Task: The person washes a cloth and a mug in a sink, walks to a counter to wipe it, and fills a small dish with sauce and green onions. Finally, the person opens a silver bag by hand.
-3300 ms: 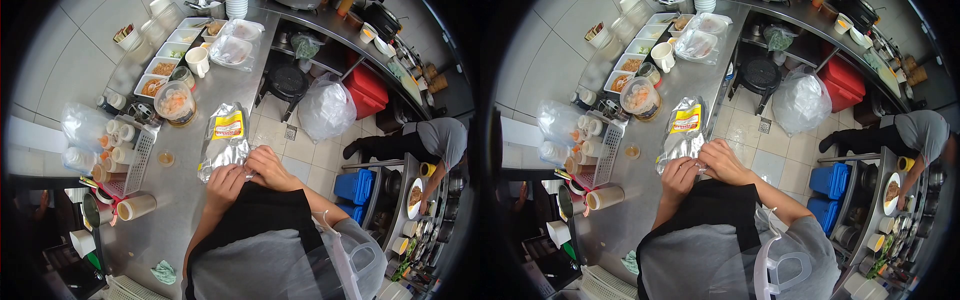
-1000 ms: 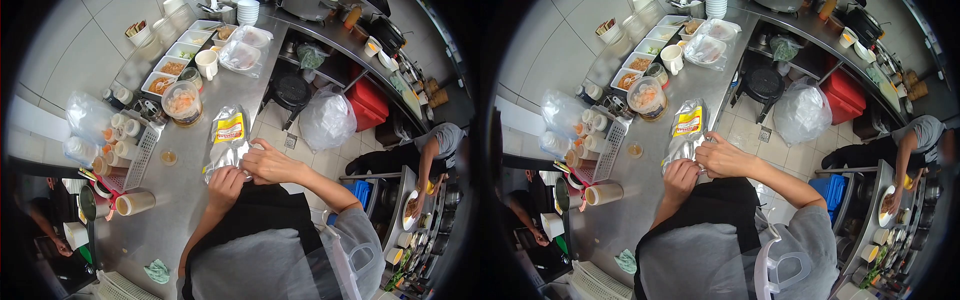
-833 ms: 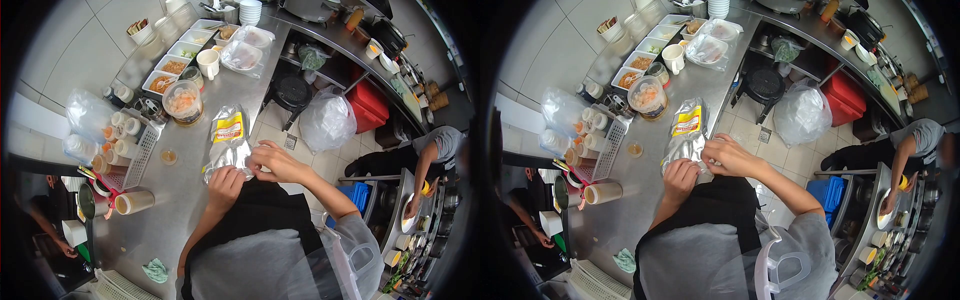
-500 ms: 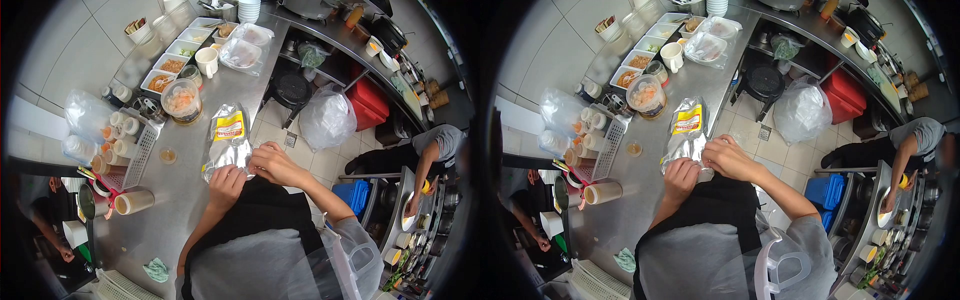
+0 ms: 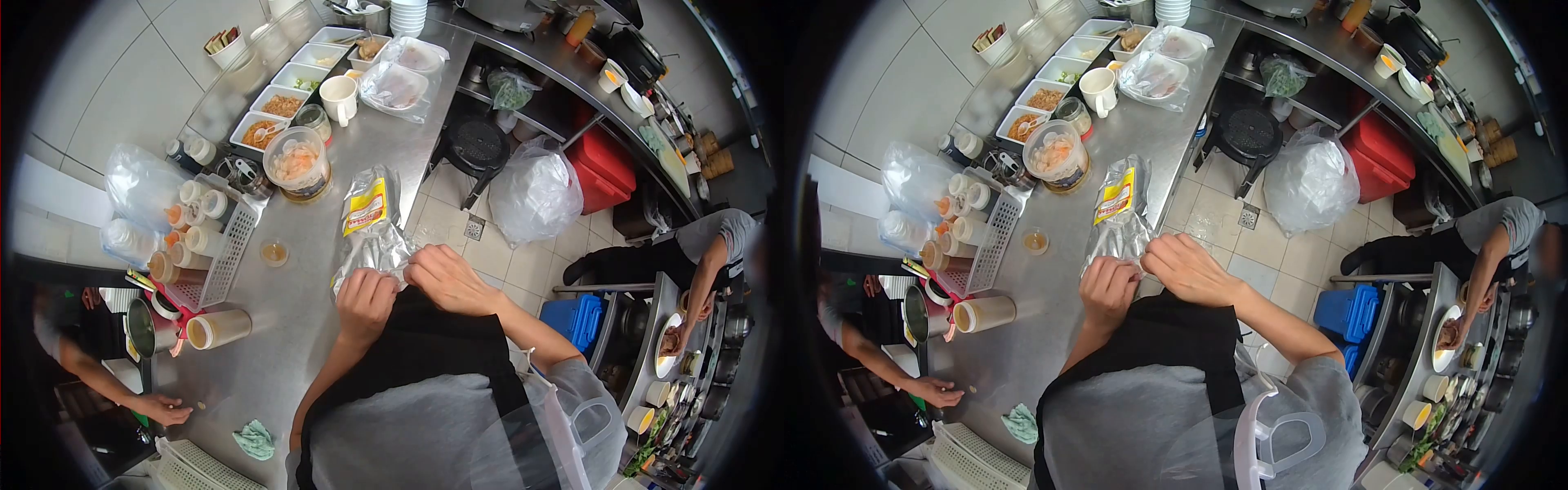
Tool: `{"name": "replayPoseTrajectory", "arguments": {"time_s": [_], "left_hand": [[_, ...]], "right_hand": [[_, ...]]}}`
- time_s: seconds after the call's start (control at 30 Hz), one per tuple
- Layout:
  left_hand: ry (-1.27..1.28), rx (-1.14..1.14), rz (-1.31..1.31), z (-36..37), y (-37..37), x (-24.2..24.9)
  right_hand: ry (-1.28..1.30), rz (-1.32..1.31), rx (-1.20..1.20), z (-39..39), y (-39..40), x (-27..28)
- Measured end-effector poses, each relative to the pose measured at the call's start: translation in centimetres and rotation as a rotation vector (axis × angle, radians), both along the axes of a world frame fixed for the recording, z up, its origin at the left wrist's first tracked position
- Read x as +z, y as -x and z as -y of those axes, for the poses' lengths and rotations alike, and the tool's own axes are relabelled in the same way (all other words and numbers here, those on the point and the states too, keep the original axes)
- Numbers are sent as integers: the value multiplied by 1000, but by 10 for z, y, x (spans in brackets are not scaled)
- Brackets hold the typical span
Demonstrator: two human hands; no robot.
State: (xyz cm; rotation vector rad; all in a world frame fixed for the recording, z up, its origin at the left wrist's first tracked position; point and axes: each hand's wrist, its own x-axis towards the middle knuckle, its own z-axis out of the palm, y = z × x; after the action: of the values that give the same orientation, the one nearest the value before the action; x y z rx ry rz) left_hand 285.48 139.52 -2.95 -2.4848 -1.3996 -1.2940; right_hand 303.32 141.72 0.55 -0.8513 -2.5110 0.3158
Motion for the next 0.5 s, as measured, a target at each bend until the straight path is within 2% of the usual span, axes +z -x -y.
{"name": "replayPoseTrajectory", "arguments": {"time_s": [0.13, 0.23, 0.33, 0.5], "left_hand": [[1, -17, 27, 0, 3, 3], [22, -51, 58, 1, 3, 8], [66, -59, 100, 0, 5, 15], [14, -74, 128, -6, 9, 27]], "right_hand": [[145, -159, -27, 0, -3, -4], [514, -355, -117, -4, -6, -4], [576, -477, -77, -6, -5, -3], [409, -491, -11, -11, -1, 11]]}}
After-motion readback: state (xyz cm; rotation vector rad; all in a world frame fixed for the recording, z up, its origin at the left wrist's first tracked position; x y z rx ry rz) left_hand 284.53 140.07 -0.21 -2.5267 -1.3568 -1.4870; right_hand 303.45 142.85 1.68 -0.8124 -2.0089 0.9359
